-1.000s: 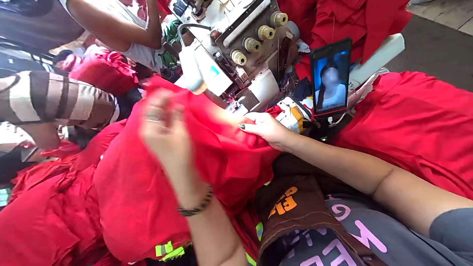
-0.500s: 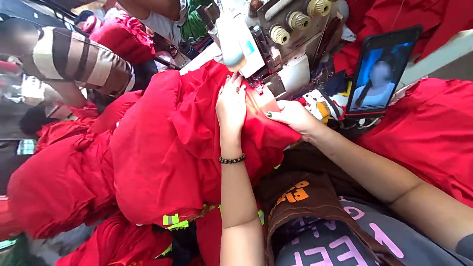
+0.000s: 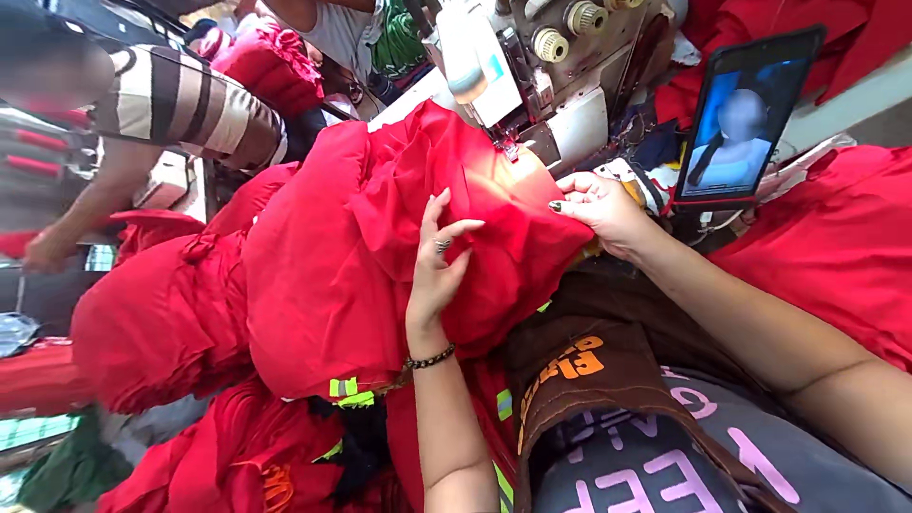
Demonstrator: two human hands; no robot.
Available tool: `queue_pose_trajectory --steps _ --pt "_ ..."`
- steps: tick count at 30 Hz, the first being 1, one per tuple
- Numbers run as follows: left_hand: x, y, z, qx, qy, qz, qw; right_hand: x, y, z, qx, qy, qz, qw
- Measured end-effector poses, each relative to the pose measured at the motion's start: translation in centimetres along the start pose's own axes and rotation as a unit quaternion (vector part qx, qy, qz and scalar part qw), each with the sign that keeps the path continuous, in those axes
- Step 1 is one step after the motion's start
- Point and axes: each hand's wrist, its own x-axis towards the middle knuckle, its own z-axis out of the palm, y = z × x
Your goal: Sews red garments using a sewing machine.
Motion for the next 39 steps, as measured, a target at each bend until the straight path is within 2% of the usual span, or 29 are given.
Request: queue_pose_trajectory --steps 4,6,9,11,13,15,17,19,20,22,25,27,30,32,39 --pt "1.6 -1.0 -0.3 -0.07 0.114 -0.015 0.991 -0.1 0.0 0.3 -0.003 0.0 -0.015 1.0" --pt "4.1 -1.2 -1.4 -0.037 0.085 0.006 0.996 -0.2 0.1 0.2 -0.007 0.0 -0.021 1.0" --pt "9.0 -3.5 -2.0 0.037 0.014 0.077 0.996 -0.2 0.1 0.3 -0.023 0.004 -0.027 0.999" --pt "10.6 -3.6 -1.8 0.042 -0.017 0.084 0.995 -0.3 0.0 0.5 -0.024 0.01 -0.038 0.999" --pt "10.6 -2.0 -1.2 0.011 -0.047 0.113 0.992 -0.4 0.0 0.4 -0.021 0.012 -0.068 0.997" --pt "9.1 0.7 0.1 -0.077 -0.074 0.14 0.984 -0.6 0.3 0.0 -0.036 0.011 -0.107 0.993" --pt "6.6 3.6 1.2 -0.136 -0.095 0.126 0.978 -0.6 0.6 -0.5 -0.061 -0.011 -0.148 0.987" --pt "4.5 6.3 1.7 -0.051 -0.107 0.111 0.987 -0.6 0.7 -0.9 -0.074 -0.035 -0.142 0.987" --pt "4.3 7.7 1.9 0.043 -0.115 0.105 0.987 -0.6 0.6 -0.9 -0.079 -0.044 -0.124 0.988" --pt "4.4 9.5 2.5 0.227 -0.125 0.09 0.962 -0.7 0.3 -1.0 -0.063 -0.054 -0.062 0.995" --pt "5.6 8.9 3.7 0.335 -0.079 0.084 0.935 -0.9 -0.1 -0.8 -0.018 -0.046 0.036 0.998" --pt "6.9 7.2 4.4 0.317 -0.023 0.08 0.945 -0.8 0.1 -0.9 -0.011 -0.052 0.043 0.998" --pt "8.9 4.6 5.0 0.156 0.031 0.09 0.983 -1.0 0.0 -1.1 -0.037 -0.057 0.045 0.997" --pt "9.3 3.8 5.3 0.079 0.058 0.067 0.993 -1.0 -0.1 -1.4 -0.039 -0.054 0.056 0.996" --pt "10.0 4.0 4.2 0.077 0.06 -0.041 0.994 -1.3 0.0 -1.9 -0.036 -0.04 0.04 0.998"
